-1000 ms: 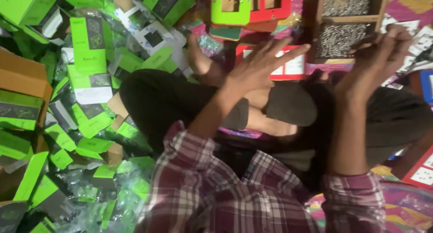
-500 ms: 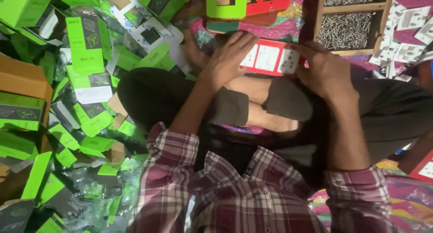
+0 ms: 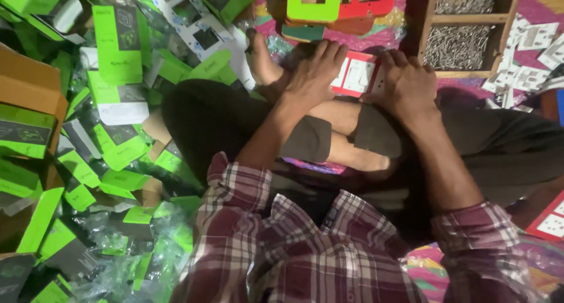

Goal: The person sits on the floor and assembles electrical components by inserting white plastic inserts into red and green plastic frames. They use a small metal tool to secure the inserts into the frames.

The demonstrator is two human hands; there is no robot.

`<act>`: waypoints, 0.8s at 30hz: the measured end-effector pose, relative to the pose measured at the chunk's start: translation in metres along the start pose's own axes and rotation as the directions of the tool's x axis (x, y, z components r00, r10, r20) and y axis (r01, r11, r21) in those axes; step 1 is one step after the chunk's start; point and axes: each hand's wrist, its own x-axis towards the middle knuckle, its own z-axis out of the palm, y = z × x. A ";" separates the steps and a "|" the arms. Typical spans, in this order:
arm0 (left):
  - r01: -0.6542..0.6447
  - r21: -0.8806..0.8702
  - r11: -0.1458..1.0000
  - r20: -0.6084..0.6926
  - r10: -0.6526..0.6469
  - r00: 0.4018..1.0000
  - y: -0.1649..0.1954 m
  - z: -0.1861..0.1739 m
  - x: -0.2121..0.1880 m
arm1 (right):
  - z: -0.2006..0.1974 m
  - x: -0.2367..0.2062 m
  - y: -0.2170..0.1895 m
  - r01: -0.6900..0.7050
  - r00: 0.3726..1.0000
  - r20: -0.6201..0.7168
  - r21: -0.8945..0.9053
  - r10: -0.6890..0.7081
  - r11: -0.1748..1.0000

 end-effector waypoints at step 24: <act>-0.341 0.291 0.894 -0.207 0.407 0.890 -0.067 -0.272 0.134 | -0.086 -0.015 0.053 -0.069 0.973 -0.100 0.734 0.208 0.675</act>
